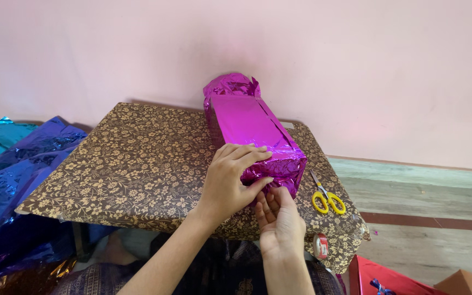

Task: The person wraps a rectangular box with shiny purple wrapping paper on a patterned table. They fold the paper edges, smooth the surface, and secure the folds with clear adhesive tape. Yellow scissors and a tape roll are used during the process.

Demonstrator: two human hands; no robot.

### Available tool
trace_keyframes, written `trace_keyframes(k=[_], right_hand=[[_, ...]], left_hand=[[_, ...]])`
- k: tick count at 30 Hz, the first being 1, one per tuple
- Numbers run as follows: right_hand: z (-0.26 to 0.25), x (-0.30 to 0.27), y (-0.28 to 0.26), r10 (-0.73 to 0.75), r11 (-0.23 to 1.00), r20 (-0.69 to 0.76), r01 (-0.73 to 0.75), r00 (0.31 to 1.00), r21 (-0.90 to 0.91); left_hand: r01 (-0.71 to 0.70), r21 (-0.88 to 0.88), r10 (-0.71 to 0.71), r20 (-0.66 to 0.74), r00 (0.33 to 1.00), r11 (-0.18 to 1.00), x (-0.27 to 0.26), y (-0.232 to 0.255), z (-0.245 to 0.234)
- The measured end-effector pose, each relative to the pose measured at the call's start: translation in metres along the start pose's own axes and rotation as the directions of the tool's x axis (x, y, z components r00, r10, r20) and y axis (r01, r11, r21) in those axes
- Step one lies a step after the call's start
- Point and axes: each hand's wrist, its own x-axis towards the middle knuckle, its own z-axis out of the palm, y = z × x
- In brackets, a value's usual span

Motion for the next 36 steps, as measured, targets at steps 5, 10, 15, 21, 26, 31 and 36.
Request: trace_keyframes(k=[5, 10, 15, 21, 26, 31, 36], right_hand=[[0.004, 0.002, -0.003, 0.007, 0.999, 0.034, -0.006, 0.999, -0.035], [0.004, -0.001, -0.009, 0.048, 0.996, 0.039, -0.045, 0.998, -0.074], [0.001, -0.001, -0.015, 0.097, 0.991, 0.08, -0.089, 0.992, -0.099], [0.001, -0.005, -0.021, 0.152, 0.983, 0.089, -0.141, 0.984, -0.118], [-0.001, -0.014, -0.028, 0.16, 0.981, 0.145, -0.142, 0.976, -0.13], [0.0, -0.024, -0.034, 0.176, 0.978, 0.189, -0.15, 0.966, -0.143], [-0.004, -0.034, -0.042, 0.176, 0.976, 0.19, -0.147, 0.966, -0.161]], left_hand=[[0.007, -0.016, -0.007, -0.009, 1.0, 1.0, -0.001, 0.0, 0.0], [-0.006, -0.024, 0.006, -0.016, 1.0, 1.0, -0.002, 0.0, 0.0], [-0.034, -0.005, 0.034, -0.016, 0.999, 0.999, -0.004, -0.003, 0.001], [-0.063, 0.02, 0.063, -0.011, 0.998, 0.998, -0.006, -0.006, 0.001], [-0.065, 0.029, 0.065, -0.011, 0.998, 0.997, -0.006, -0.006, 0.001], [-0.078, 0.002, 0.078, -0.002, 0.997, 0.997, -0.005, -0.007, 0.0], [-0.06, 0.008, 0.06, -0.003, 0.998, 0.998, -0.005, -0.005, 0.001]])
